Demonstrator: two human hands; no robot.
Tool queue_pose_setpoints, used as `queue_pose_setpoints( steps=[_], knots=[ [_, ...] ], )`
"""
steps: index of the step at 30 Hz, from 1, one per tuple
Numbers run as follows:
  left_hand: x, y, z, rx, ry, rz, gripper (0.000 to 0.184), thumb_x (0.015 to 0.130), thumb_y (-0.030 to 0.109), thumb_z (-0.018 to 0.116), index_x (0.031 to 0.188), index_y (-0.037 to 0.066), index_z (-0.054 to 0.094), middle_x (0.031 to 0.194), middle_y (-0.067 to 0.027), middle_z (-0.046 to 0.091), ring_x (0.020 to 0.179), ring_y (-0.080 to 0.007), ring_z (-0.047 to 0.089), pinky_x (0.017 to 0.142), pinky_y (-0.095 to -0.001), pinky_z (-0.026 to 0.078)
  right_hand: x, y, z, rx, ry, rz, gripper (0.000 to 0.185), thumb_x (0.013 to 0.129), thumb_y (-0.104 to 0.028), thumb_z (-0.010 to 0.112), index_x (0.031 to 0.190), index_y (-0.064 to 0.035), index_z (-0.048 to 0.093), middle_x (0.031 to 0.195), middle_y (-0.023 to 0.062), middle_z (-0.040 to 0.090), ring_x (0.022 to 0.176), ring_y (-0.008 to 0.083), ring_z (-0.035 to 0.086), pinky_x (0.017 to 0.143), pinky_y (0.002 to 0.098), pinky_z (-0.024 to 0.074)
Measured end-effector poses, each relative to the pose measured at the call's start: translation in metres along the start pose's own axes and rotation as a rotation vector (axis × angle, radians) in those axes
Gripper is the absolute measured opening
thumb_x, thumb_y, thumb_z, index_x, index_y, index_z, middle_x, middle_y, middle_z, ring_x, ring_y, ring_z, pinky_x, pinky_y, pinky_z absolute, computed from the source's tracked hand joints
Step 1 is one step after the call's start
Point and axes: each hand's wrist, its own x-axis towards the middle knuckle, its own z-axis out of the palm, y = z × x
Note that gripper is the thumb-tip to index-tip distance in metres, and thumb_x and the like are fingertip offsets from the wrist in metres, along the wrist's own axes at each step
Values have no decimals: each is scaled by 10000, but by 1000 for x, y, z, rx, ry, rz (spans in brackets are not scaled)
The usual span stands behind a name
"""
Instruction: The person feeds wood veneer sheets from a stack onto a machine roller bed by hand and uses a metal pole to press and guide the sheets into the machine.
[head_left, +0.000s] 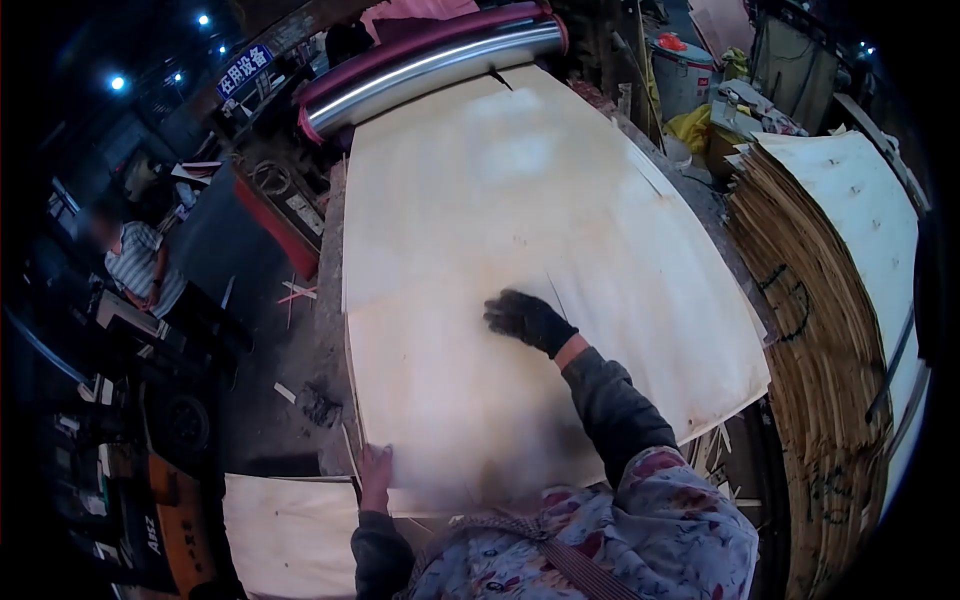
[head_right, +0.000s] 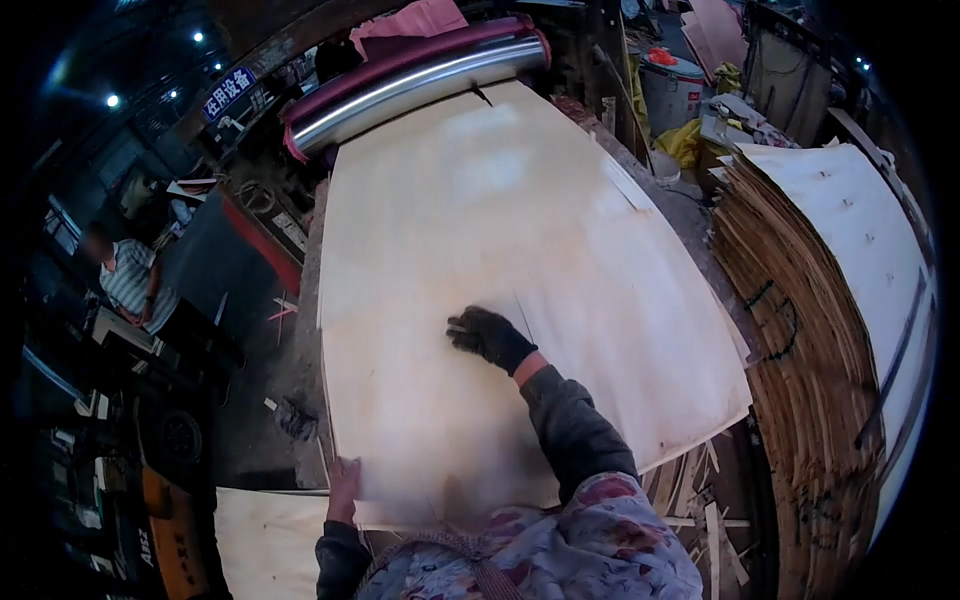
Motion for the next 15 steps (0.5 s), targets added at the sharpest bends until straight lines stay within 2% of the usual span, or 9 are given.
queue_pose_setpoints(
  steps=[1, 2, 4, 5, 7, 11, 13, 15],
  knots=[
    [10, -18, -2, -70, -35, -39, 690, 852, 265, 624, 1395, -22, 310, 1304, -196, 439, 1219, -280, 438, 1010, -358, 365, -10, 11, -4, -39, -44, 60, 258, 950, -215, 499, 1150, -58, 534, 1175, 149, 592, 1066, 298, 589, 933, 427, 479],
    [5, -13, -5, -73, -39, -38, 690, 852, 265, 624, 1395, -22, 310, 1304, -196, 439, 1219, -280, 438, 1010, -358, 365, -29, 22, -3, -86, -57, 100, 289, 949, -223, 500, 1182, -54, 524, 1167, 147, 597, 1056, 287, 595, 927, 421, 482],
    [-11, 16, -15, -340, -98, -128, 630, 841, 195, 634, 1371, -3, 356, 1221, -137, 513, 1090, -215, 520, 923, -307, 420, -71, 49, -3, -117, -86, 133, 338, 951, -231, 500, 1233, -46, 506, 1160, 143, 601, 1046, 272, 602, 924, 411, 485],
    [-15, 21, -20, -342, -107, -128, 630, 841, 195, 634, 1371, -3, 356, 1221, -137, 513, 1090, -215, 520, 923, -307, 420, -91, 66, -7, -99, -105, 129, 354, 952, -232, 498, 1252, -43, 497, 1161, 143, 600, 1047, 267, 602, 926, 408, 484],
    [-18, 27, -33, -485, -172, -47, 350, 843, 70, 580, 1180, 12, 505, 1013, -50, 569, 858, -134, 544, 747, -264, 455, -135, 90, -4, -131, -94, 160, 364, 963, -233, 477, 1266, -32, 488, 1156, 143, 602, 1045, 265, 602, 933, 407, 479],
    [-22, 36, -56, -602, -64, 9, 350, 824, 4, 548, 1173, 0, 513, 990, -64, 585, 876, -162, 572, 777, -292, 476, -211, 126, -6, -54, -103, 314, 379, 960, -236, 486, 1282, -37, 485, 1214, 171, 571, 1086, 306, 581, 938, 440, 470],
    [-31, 55, -74, -615, -145, 42, 346, 807, -56, 534, 1148, -5, 497, 1105, -109, 582, 982, -204, 581, 850, -327, 467, -244, 135, 7, 41, 2, 410, 347, 952, -208, 496, 1251, -35, 519, 1218, 184, 568, 1087, 320, 579, 940, 444, 470],
    [-41, 79, -89, -635, -178, 44, 346, 803, -68, 518, 1144, -11, 496, 1099, -122, 592, 983, -217, 591, 856, -338, 475, -264, 147, 7, 62, 44, 355, 372, 928, -216, 530, 1254, -38, 521, 1103, 184, 629, 992, 298, 629, 860, 403, 508]
  ],
)
